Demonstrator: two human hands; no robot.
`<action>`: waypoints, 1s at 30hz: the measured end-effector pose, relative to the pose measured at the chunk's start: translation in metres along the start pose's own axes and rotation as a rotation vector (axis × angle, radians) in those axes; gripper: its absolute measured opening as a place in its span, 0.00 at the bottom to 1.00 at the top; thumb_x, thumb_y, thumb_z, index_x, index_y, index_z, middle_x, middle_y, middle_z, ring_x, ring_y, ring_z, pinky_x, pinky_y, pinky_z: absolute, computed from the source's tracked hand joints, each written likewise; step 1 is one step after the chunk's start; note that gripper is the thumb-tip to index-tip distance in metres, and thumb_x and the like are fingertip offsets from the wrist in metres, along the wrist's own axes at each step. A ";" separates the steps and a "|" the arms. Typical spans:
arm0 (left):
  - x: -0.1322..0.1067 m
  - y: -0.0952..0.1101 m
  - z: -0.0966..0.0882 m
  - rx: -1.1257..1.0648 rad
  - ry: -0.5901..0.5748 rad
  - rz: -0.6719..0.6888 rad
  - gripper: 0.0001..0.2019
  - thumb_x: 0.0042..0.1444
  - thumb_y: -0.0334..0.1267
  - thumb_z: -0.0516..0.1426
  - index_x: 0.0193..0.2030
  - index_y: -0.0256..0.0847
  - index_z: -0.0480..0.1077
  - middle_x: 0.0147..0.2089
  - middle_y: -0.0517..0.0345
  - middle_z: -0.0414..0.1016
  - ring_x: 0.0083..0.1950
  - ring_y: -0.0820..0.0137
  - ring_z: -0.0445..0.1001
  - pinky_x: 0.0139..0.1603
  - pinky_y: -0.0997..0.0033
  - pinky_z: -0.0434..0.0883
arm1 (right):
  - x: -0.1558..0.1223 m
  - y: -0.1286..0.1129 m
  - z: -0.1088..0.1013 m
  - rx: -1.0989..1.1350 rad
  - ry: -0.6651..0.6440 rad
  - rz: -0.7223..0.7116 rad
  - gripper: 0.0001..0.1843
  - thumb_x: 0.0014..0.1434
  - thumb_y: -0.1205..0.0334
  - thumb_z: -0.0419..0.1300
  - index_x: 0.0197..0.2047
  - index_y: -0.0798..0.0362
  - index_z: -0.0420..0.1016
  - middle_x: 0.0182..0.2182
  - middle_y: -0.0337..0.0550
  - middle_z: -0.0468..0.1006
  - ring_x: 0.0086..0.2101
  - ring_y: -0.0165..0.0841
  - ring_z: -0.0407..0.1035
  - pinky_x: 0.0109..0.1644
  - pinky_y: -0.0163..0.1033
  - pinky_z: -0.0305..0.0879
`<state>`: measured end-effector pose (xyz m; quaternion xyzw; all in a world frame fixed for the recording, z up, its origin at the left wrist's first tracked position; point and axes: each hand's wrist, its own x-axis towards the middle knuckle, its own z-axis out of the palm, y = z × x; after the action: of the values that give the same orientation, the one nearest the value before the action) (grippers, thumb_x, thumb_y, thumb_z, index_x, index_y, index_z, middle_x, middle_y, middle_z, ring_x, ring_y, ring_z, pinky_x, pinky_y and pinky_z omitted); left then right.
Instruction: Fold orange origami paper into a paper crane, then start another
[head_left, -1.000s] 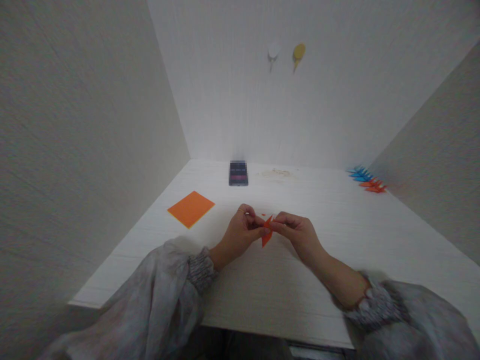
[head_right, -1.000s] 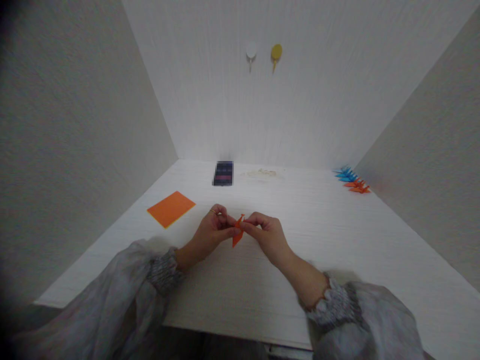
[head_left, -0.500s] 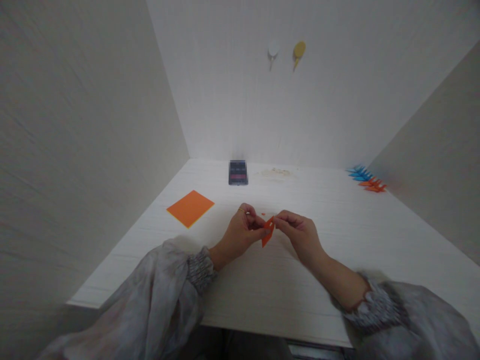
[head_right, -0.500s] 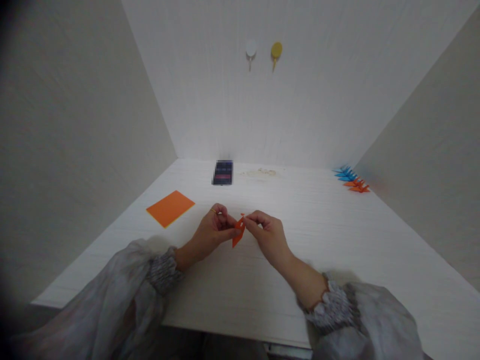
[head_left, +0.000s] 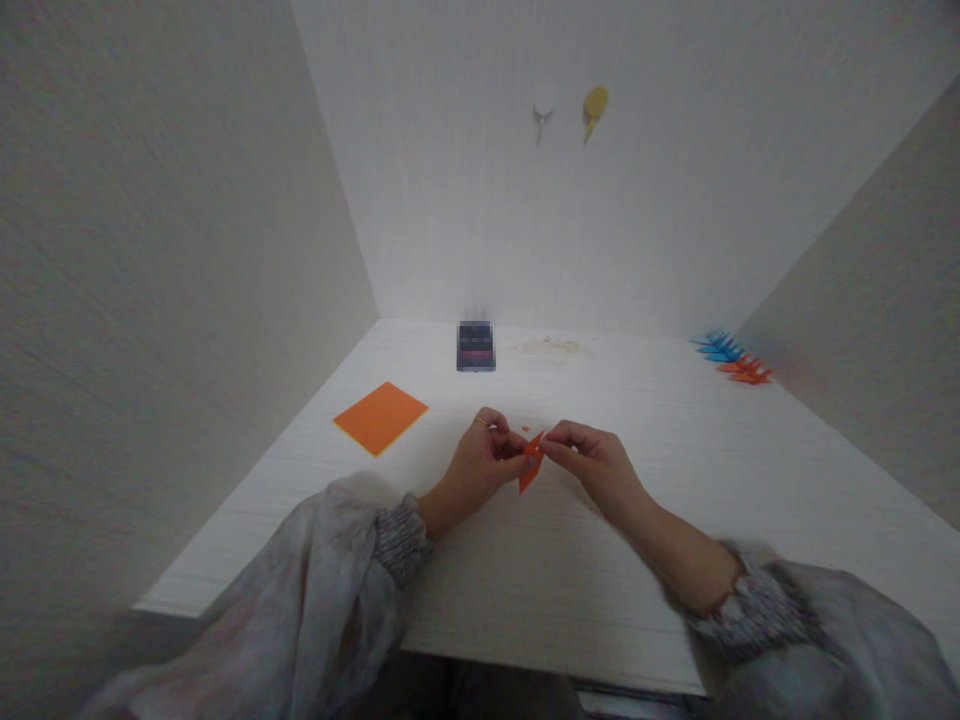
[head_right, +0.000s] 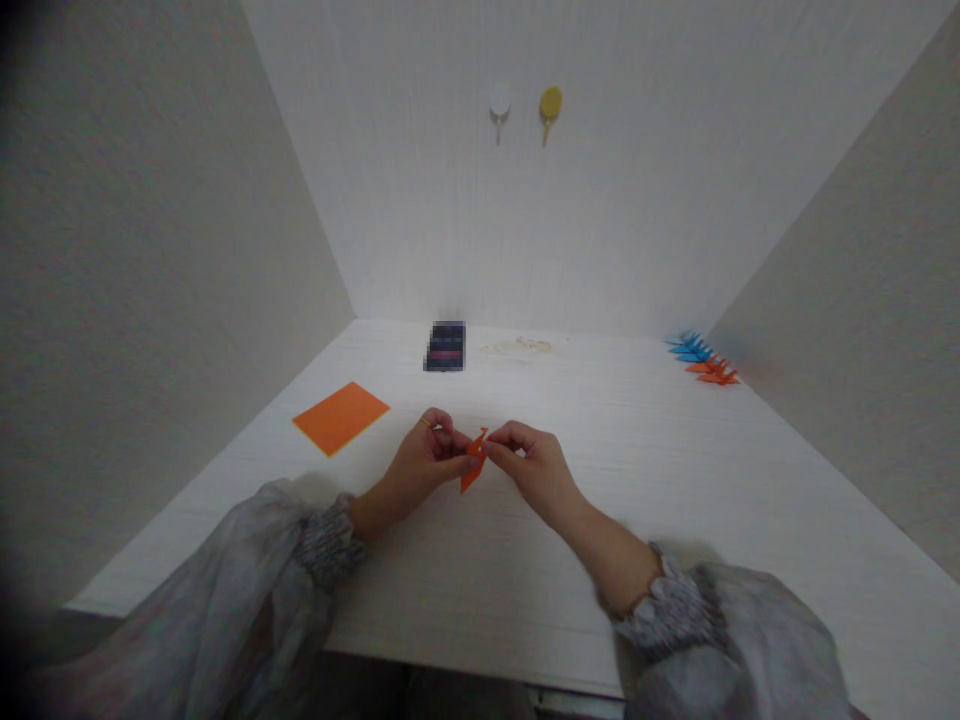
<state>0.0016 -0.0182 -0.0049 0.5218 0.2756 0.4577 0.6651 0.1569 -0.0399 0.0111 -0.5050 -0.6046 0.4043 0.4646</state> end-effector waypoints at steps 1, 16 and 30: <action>0.000 0.000 0.000 0.005 -0.006 -0.007 0.23 0.39 0.31 0.63 0.33 0.41 0.49 0.26 0.63 0.73 0.25 0.76 0.71 0.28 0.76 0.66 | 0.000 0.000 -0.001 0.003 0.001 -0.006 0.07 0.48 0.60 0.59 0.23 0.54 0.71 0.22 0.37 0.71 0.25 0.28 0.62 0.32 0.35 0.58; -0.001 0.002 0.000 0.037 -0.041 -0.064 0.22 0.40 0.32 0.63 0.33 0.40 0.51 0.27 0.62 0.74 0.25 0.77 0.70 0.28 0.77 0.64 | -0.001 0.004 0.000 0.003 -0.016 0.020 0.10 0.49 0.55 0.58 0.26 0.53 0.73 0.24 0.39 0.74 0.27 0.31 0.66 0.35 0.37 0.61; 0.001 -0.001 -0.003 0.087 0.002 -0.039 0.22 0.39 0.34 0.63 0.33 0.40 0.51 0.26 0.63 0.73 0.24 0.78 0.69 0.26 0.78 0.62 | -0.001 -0.009 0.003 -0.177 -0.071 -0.025 0.07 0.49 0.60 0.57 0.25 0.54 0.70 0.23 0.38 0.72 0.26 0.29 0.64 0.32 0.35 0.59</action>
<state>-0.0001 -0.0163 -0.0066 0.5443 0.3061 0.4327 0.6502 0.1519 -0.0427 0.0188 -0.5217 -0.6605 0.3612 0.4015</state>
